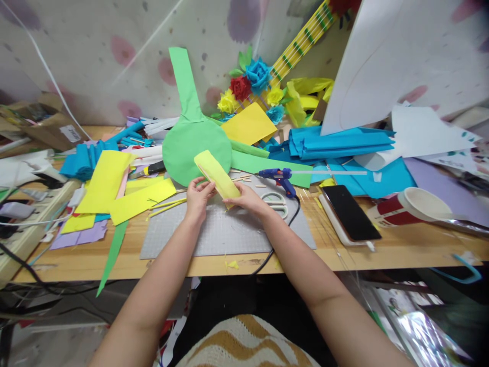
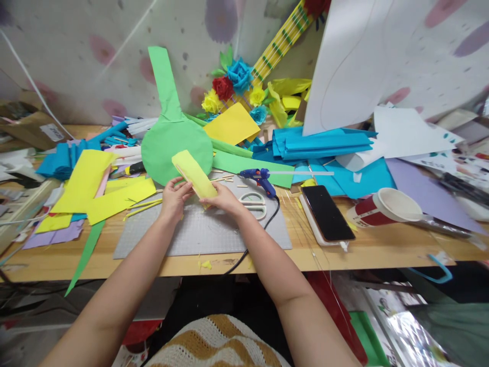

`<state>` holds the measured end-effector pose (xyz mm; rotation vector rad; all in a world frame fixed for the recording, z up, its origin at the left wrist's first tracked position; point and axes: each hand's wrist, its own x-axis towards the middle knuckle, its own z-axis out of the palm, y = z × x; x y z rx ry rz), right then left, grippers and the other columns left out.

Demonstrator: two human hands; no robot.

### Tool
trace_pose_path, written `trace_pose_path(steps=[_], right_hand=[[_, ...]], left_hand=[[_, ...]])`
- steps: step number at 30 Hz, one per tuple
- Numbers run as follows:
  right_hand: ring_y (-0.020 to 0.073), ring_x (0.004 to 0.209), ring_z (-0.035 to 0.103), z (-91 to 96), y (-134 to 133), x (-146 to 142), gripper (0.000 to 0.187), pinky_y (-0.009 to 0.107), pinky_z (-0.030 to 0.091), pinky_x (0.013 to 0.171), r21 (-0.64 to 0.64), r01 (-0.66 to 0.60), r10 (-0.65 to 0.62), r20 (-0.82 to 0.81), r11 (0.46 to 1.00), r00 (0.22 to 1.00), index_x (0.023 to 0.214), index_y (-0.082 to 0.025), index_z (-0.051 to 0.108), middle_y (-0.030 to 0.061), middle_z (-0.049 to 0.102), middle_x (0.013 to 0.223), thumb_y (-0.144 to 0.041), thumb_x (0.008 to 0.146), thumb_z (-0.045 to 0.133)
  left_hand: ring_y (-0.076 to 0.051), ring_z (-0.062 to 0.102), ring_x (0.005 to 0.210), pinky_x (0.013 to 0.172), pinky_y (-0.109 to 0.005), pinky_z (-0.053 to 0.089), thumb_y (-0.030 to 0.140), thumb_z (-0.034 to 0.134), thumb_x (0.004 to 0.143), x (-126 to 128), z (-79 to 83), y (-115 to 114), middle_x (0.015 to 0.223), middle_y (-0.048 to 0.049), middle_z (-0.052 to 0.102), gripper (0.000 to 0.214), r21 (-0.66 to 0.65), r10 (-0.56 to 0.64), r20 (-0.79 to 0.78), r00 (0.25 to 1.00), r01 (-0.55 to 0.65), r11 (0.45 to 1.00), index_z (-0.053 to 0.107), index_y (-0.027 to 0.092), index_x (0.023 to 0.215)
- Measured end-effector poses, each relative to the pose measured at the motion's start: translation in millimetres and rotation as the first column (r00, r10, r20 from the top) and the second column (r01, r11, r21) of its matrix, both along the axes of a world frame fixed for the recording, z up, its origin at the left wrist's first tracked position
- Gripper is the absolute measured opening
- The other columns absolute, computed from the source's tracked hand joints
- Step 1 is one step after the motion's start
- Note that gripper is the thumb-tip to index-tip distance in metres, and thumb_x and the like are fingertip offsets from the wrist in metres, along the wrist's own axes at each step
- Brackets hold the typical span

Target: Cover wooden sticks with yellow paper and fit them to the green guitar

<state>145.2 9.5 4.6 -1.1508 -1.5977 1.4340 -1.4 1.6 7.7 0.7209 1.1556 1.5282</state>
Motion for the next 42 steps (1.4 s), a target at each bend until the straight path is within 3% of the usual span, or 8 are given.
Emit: trace_pose_path(steps=[7,15,22,29,42], right_hand=[[0.0132,0.078,0.056,5.3,-4,2,0.049,0.025,0.047,0.066,-0.089,0.021,-0.029,-0.091,0.996,0.995,0.096,-0.016,0.052,0.0013,0.059,0.092,-0.025,0.052,0.071],[0.0115,0.062,0.057,5.9,-7,7,0.045,0.023,0.048,0.055,-0.213,-0.114,0.060,-0.245,0.970,0.968,0.094,-0.016,0.051,0.0002,0.060,0.075,-0.025,0.054,0.072],[0.0101,0.061,0.057,2.7,-5,10,0.043,0.021,0.048,0.053,-0.205,-0.196,0.134,-0.280,0.959,0.951,0.094,-0.016,0.053,0.0003,0.061,0.075,-0.024,0.056,0.071],[0.0099,0.061,0.058,9.4,-8,16,0.037,0.020,0.048,0.053,-0.265,-0.277,0.204,-0.274,0.923,0.940,0.093,-0.014,0.055,0.0015,0.062,0.074,-0.022,0.059,0.069],[0.0095,0.057,0.058,7.7,-6,27,0.029,0.021,0.048,0.052,-0.334,-0.393,0.311,-0.274,0.857,0.910,0.081,-0.011,0.056,0.0019,0.063,0.069,-0.023,0.059,0.071]], left_hand=[[-0.010,0.060,0.059,0.059,-0.024,0.048,0.041,0.063,0.063,-3,6.2,-2,0.075,-0.0020,0.063,0.035,-0.067,-0.117,0.110,0.987,0.125,0.990,0.051,0.017,0.085],[-0.011,0.062,0.060,0.066,-0.026,0.050,0.021,0.072,0.054,-4,3.8,-5,0.071,-0.0038,0.066,0.033,-0.069,-0.226,0.142,0.964,0.238,0.969,0.060,0.012,0.083],[-0.011,0.062,0.061,0.064,-0.025,0.051,0.024,0.074,0.055,-4,1.1,-4,0.072,-0.0028,0.067,0.028,-0.045,-0.214,0.148,0.965,0.223,0.974,0.062,0.013,0.077],[-0.011,0.061,0.062,0.061,-0.023,0.051,0.028,0.073,0.057,-6,0.4,-4,0.071,-0.0034,0.066,0.026,-0.034,-0.281,0.126,0.951,0.287,0.957,0.063,0.012,0.076],[-0.011,0.061,0.061,0.056,-0.021,0.050,0.035,0.069,0.063,-13,-1.5,2,0.071,-0.0030,0.065,0.026,-0.038,-0.154,0.177,0.972,0.163,0.986,0.058,0.013,0.070]])
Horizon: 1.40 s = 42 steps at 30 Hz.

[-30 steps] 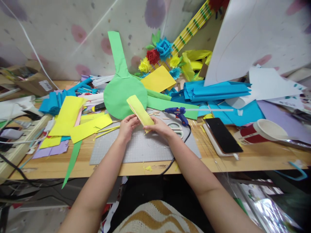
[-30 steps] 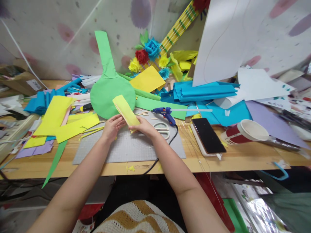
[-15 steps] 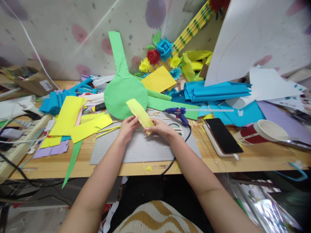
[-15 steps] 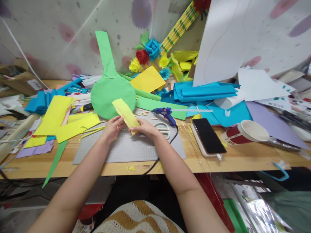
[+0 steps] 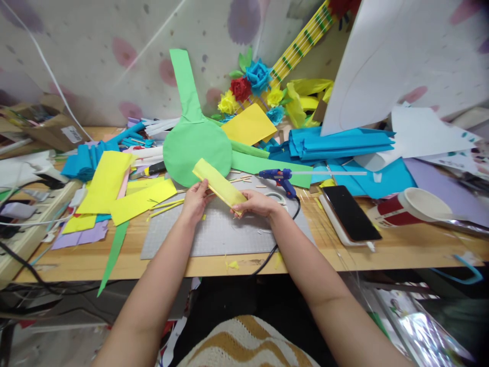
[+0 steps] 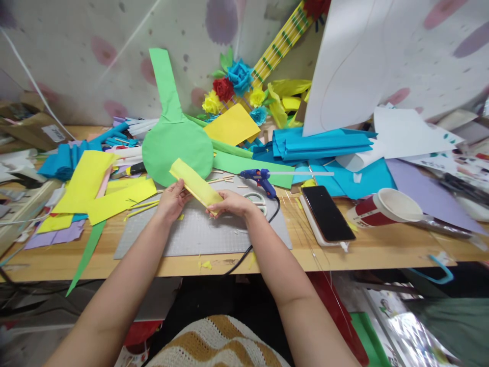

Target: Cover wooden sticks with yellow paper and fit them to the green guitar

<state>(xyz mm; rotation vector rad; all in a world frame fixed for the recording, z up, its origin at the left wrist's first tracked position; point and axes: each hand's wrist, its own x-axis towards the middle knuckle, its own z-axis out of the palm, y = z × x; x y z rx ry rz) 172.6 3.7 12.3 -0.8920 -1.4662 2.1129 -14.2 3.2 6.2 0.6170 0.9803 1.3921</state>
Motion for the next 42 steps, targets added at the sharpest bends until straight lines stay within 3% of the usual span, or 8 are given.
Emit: trace_pose_path(steps=[10,13,18,21,25,28,33,42], right_hand=[[0.0100,0.059,0.058,1.7,-2,5,0.031,0.023,0.049,0.056,-0.007,0.021,-0.021,-0.001,1.000,1.000,0.084,-0.014,0.056,0.0008,0.064,0.070,-0.022,0.058,0.072],[0.0099,0.059,0.059,1.6,-1,5,0.032,0.022,0.048,0.055,-0.010,0.067,-0.067,-0.001,0.998,0.998,0.084,-0.013,0.056,0.0013,0.064,0.071,-0.021,0.057,0.072],[0.0099,0.059,0.059,4.2,-2,3,0.034,0.021,0.049,0.054,0.001,0.086,-0.086,-0.003,0.996,0.996,0.087,-0.013,0.055,0.0028,0.064,0.072,-0.021,0.058,0.071],[0.0111,0.064,0.060,5.8,-1,-1,0.035,0.025,0.050,0.059,0.025,0.173,-0.172,-0.018,0.985,0.985,0.092,-0.015,0.053,0.0049,0.064,0.080,-0.028,0.064,0.068],[0.0128,0.077,0.061,3.0,4,-12,0.041,0.029,0.050,0.071,0.115,0.584,-0.573,-0.116,0.804,0.811,0.099,-0.020,0.043,0.0043,0.061,0.088,-0.036,0.067,0.064],[0.0130,0.080,0.059,-2.9,8,-23,0.053,0.030,0.048,0.076,0.165,0.683,-0.671,-0.126,0.712,0.730,0.098,-0.021,0.038,0.0019,0.060,0.086,-0.034,0.058,0.070],[0.0101,0.065,0.055,-8.4,9,-38,0.051,0.024,0.045,0.062,0.249,0.574,-0.585,-0.033,0.780,0.810,0.091,-0.018,0.046,-0.0022,0.058,0.072,-0.035,0.051,0.072],[0.0070,0.048,0.051,-9.6,8,-35,0.040,0.021,0.042,0.048,0.131,0.643,-0.635,-0.101,0.755,0.766,0.078,-0.016,0.052,-0.0028,0.058,0.059,-0.042,0.052,0.069]], left_hand=[[-0.011,0.060,0.059,0.058,-0.024,0.050,0.057,0.044,0.075,-14,4.7,7,0.072,-0.0052,0.063,0.045,0.010,0.243,0.109,0.964,-0.246,0.969,0.057,0.014,0.077],[-0.012,0.061,0.062,0.062,-0.026,0.051,0.052,0.052,0.072,-9,6.0,3,0.074,-0.0048,0.064,0.038,0.029,0.163,0.070,0.984,-0.166,0.986,0.057,0.014,0.079],[-0.012,0.062,0.064,0.064,-0.025,0.051,0.028,0.068,0.063,7,0.8,-5,0.073,-0.0051,0.066,0.026,0.011,-0.182,-0.071,0.981,0.183,0.983,0.061,0.012,0.081],[-0.011,0.063,0.063,0.064,-0.024,0.051,0.025,0.067,0.066,8,-1.4,-4,0.071,-0.0033,0.066,0.019,0.008,-0.087,-0.056,0.995,0.088,0.996,0.060,0.012,0.077],[-0.008,0.063,0.065,0.069,-0.022,0.051,0.021,0.061,0.072,1,1.2,3,0.070,0.0005,0.066,0.008,0.052,0.178,0.138,0.974,-0.187,0.981,0.056,0.014,0.073],[-0.007,0.063,0.067,0.074,-0.022,0.051,0.019,0.058,0.076,0,3.5,5,0.069,0.0015,0.066,0.006,0.040,0.226,0.240,0.944,-0.242,0.970,0.055,0.015,0.073],[-0.007,0.063,0.069,0.079,-0.024,0.050,0.017,0.058,0.076,10,2.6,0,0.072,0.0014,0.066,0.005,0.006,0.145,0.258,0.955,-0.151,0.988,0.055,0.015,0.073],[-0.008,0.063,0.067,0.078,-0.025,0.051,0.017,0.058,0.075,16,-0.1,0,0.074,0.0009,0.066,0.004,-0.006,0.100,0.224,0.969,-0.102,0.995,0.055,0.015,0.075]])
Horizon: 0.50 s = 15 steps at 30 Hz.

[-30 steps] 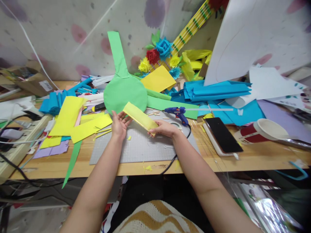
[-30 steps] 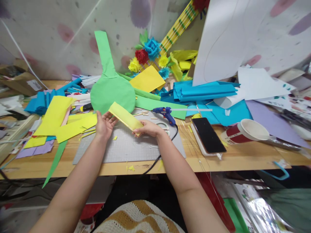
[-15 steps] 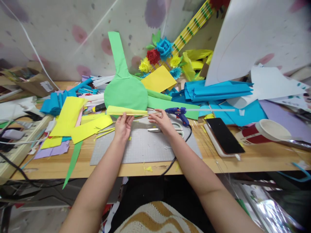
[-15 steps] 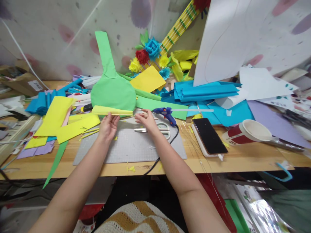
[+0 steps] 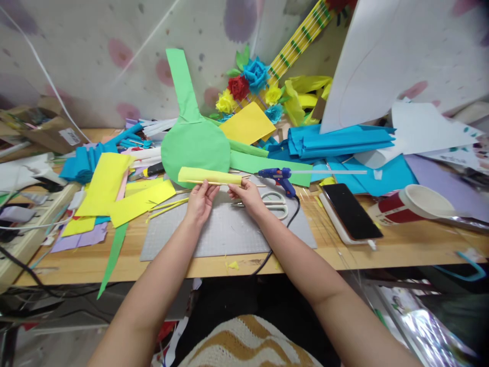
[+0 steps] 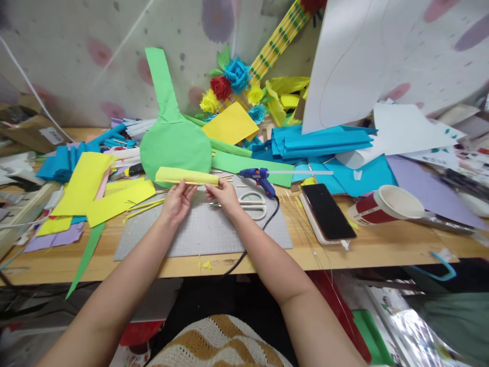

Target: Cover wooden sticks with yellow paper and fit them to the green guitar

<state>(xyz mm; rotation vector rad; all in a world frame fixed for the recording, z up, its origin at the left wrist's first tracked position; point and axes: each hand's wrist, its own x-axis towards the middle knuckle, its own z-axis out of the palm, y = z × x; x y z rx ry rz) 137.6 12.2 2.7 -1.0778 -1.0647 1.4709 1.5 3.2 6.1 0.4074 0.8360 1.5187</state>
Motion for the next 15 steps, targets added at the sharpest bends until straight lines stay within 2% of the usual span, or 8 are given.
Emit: trace_pose_path(steps=[5,9,15], right_hand=[[0.0074,0.050,0.054,1.8,-3,7,0.034,0.021,0.044,0.049,-0.025,0.024,-0.025,-0.023,0.999,0.999,0.071,-0.017,0.050,-0.0011,0.060,0.062,-0.043,0.056,0.067],[0.0072,0.050,0.053,1.8,-2,14,0.031,0.020,0.042,0.047,-0.018,0.094,-0.094,0.003,0.995,0.996,0.070,-0.017,0.051,-0.0010,0.059,0.062,-0.044,0.059,0.064],[0.0049,0.042,0.035,-0.8,7,31,0.029,0.019,0.027,0.040,0.086,0.270,-0.279,0.116,0.959,0.953,0.070,-0.019,0.049,-0.0042,0.049,0.056,-0.046,0.065,0.058]], left_hand=[[-0.007,0.063,0.063,0.071,-0.023,0.052,0.015,0.057,0.077,-3,-0.4,2,0.068,0.0011,0.066,0.005,-0.018,0.023,0.003,1.000,-0.023,1.000,0.054,0.014,0.073],[-0.007,0.062,0.060,0.070,-0.022,0.052,0.015,0.055,0.078,-6,0.8,2,0.064,0.0017,0.064,0.007,-0.038,0.055,0.003,0.998,-0.055,0.998,0.054,0.014,0.071],[-0.006,0.061,0.056,0.069,-0.022,0.051,0.016,0.058,0.075,-7,2.9,0,0.062,0.0034,0.063,0.008,-0.060,0.077,-0.043,0.996,-0.079,0.995,0.053,0.015,0.070]])
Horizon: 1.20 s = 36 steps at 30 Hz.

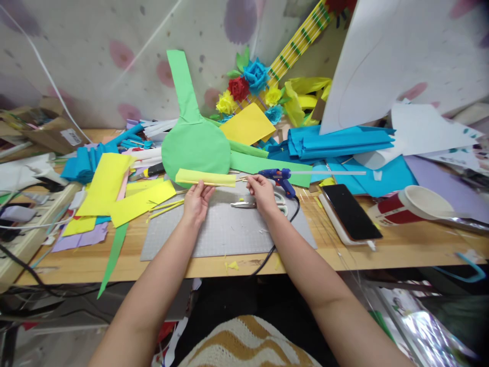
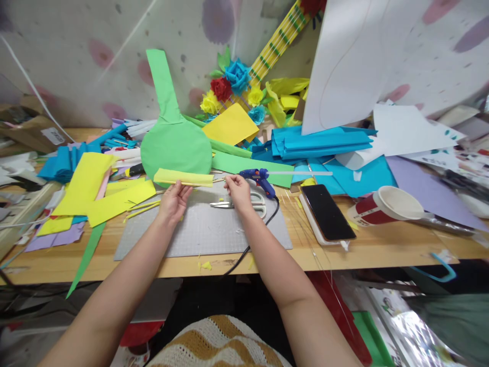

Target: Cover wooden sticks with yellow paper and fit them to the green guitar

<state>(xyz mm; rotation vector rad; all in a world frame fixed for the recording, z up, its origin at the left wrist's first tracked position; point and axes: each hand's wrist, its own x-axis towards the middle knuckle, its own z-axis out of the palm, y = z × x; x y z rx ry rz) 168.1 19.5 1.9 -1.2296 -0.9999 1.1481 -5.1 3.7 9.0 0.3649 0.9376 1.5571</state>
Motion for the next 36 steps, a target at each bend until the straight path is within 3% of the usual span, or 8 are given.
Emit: trace_pose_path(steps=[3,9,11,16,20,23,27,36], right_hand=[[0.0068,0.046,0.036,1.8,-1,8,0.030,0.020,0.028,0.044,0.028,0.005,-0.008,0.107,1.000,0.994,0.073,-0.019,0.050,-0.0043,0.046,0.056,-0.049,0.069,0.052],[0.0111,0.065,0.048,8.9,-12,5,0.028,0.023,0.036,0.060,0.018,-0.383,0.349,0.375,0.924,0.859,0.073,-0.017,0.061,0.0005,0.058,0.072,-0.044,0.068,0.057],[0.0113,0.064,0.047,9.3,-12,3,0.027,0.023,0.036,0.060,0.048,-0.345,0.306,0.363,0.937,0.880,0.067,-0.017,0.059,-0.0001,0.056,0.067,-0.043,0.068,0.056],[0.0106,0.054,0.043,6.0,-6,14,0.033,0.024,0.035,0.054,0.067,-0.042,0.018,0.331,0.997,0.943,0.061,-0.017,0.055,-0.0022,0.045,0.052,-0.048,0.073,0.049],[0.0137,0.069,0.051,3.8,-8,19,0.029,0.026,0.040,0.067,0.070,-0.112,0.063,0.497,0.991,0.865,0.070,-0.018,0.058,0.0012,0.055,0.067,-0.047,0.066,0.059],[0.0155,0.091,0.053,3.4,-10,11,0.057,0.028,0.042,0.080,0.115,-0.215,0.166,0.337,0.970,0.927,0.106,-0.022,0.048,0.0044,0.057,0.099,-0.038,0.056,0.070],[0.0161,0.085,0.057,2.2,-10,-5,0.081,0.030,0.045,0.076,0.023,-0.332,0.331,0.042,0.943,0.943,0.119,-0.023,0.030,0.0038,0.060,0.093,-0.035,0.051,0.073],[0.0145,0.081,0.057,3.3,-8,-19,0.064,0.028,0.044,0.075,0.050,-0.285,0.279,0.098,0.957,0.955,0.109,-0.022,0.041,0.0010,0.061,0.086,-0.038,0.054,0.070]], left_hand=[[-0.006,0.060,0.054,0.068,-0.022,0.051,0.015,0.058,0.075,1,-0.4,0,0.061,0.0031,0.062,0.007,-0.004,-0.002,-0.010,1.000,0.002,1.000,0.053,0.014,0.070],[-0.006,0.061,0.055,0.067,-0.021,0.051,0.016,0.058,0.075,1,0.1,-1,0.063,0.0030,0.063,0.007,0.004,0.005,-0.021,1.000,-0.005,1.000,0.054,0.014,0.071],[-0.006,0.060,0.056,0.068,-0.021,0.051,0.017,0.060,0.073,-1,0.2,-1,0.062,0.0033,0.062,0.008,0.010,0.017,-0.035,0.999,-0.017,1.000,0.053,0.014,0.070],[-0.006,0.060,0.056,0.069,-0.022,0.051,0.019,0.062,0.072,-6,-1.0,0,0.062,0.0033,0.062,0.010,0.034,0.072,-0.045,0.996,-0.071,0.997,0.053,0.014,0.070],[-0.006,0.061,0.057,0.065,-0.020,0.051,0.021,0.064,0.070,-4,-2.6,0,0.064,0.0019,0.063,0.012,0.044,0.033,-0.105,0.994,-0.028,0.999,0.054,0.014,0.071],[-0.006,0.060,0.056,0.062,-0.019,0.051,0.023,0.066,0.067,-1,-4.3,-2,0.063,0.0015,0.062,0.015,0.040,-0.020,-0.152,0.988,0.026,0.999,0.056,0.013,0.071],[-0.007,0.059,0.057,0.060,-0.020,0.052,0.026,0.068,0.064,2,-6.9,-4,0.066,0.0003,0.064,0.018,0.056,-0.085,-0.201,0.976,0.098,0.994,0.059,0.013,0.071],[-0.016,0.064,0.071,0.054,-0.022,0.052,0.028,0.069,0.060,6,-7.3,-7,0.083,-0.0063,0.067,0.026,0.051,-0.225,-0.334,0.915,0.256,0.965,0.064,0.012,0.080]])
